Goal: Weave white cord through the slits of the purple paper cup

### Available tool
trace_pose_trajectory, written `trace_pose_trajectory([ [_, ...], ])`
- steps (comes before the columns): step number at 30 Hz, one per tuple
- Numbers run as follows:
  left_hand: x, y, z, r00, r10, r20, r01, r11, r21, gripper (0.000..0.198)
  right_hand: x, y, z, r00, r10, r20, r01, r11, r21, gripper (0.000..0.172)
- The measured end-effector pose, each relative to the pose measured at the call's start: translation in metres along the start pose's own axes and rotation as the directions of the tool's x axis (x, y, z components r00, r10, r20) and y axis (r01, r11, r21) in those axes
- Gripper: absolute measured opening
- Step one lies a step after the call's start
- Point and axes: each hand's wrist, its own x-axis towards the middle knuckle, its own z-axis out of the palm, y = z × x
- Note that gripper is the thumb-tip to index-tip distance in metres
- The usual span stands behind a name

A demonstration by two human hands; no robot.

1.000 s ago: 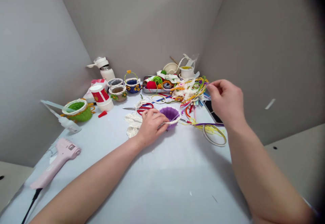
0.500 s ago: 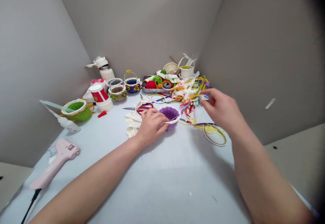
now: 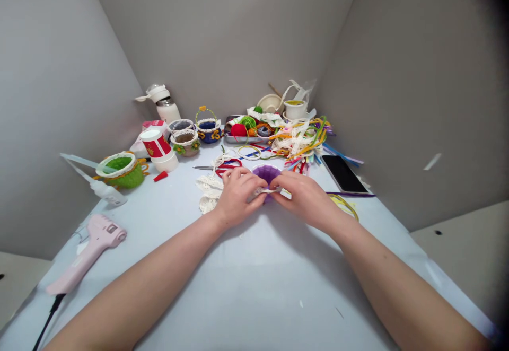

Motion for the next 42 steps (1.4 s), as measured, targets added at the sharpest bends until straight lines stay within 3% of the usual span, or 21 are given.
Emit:
trace_pose_trajectory([
  [18, 0.002, -0.001, -0.001, 0.999, 0.035, -0.005, -0.035, 0.999, -0.008, 0.008, -0.002, -0.001, -0.001, 1.0, 0.008, 0.0, -0.008, 1.0, 0.028, 0.01],
  [22, 0.002, -0.001, 0.0, 1.0, 0.028, -0.006, -0.028, 0.999, -0.015, 0.009, -0.007, -0.001, -0.015, 0.999, 0.012, -0.049, -0.008, 0.997, 0.079, 0.025],
  [28, 0.002, -0.002, 0.001, 0.999, 0.015, -0.028, -0.016, 1.0, -0.025, 0.009, -0.007, 0.0, -0.021, 0.98, -0.01, -0.197, 0.029, 0.995, 0.092, 0.027],
  [32, 0.002, -0.002, 0.001, 0.999, 0.017, -0.036, -0.018, 0.999, -0.031, 0.01, -0.001, 0.004, -0.012, 0.977, -0.049, -0.208, 0.055, 0.998, 0.027, 0.019],
  [36, 0.001, -0.004, 0.001, 0.999, 0.024, -0.039, -0.026, 0.999, -0.028, 0.01, 0.003, 0.007, -0.006, 0.967, -0.131, -0.217, 0.115, 0.99, -0.082, 0.023],
  [42, 0.001, -0.006, 0.002, 0.998, 0.038, -0.047, -0.039, 0.999, -0.029, 0.01, 0.004, 0.007, -0.003, 0.97, -0.136, -0.199, 0.101, 0.979, -0.179, 0.028],
])
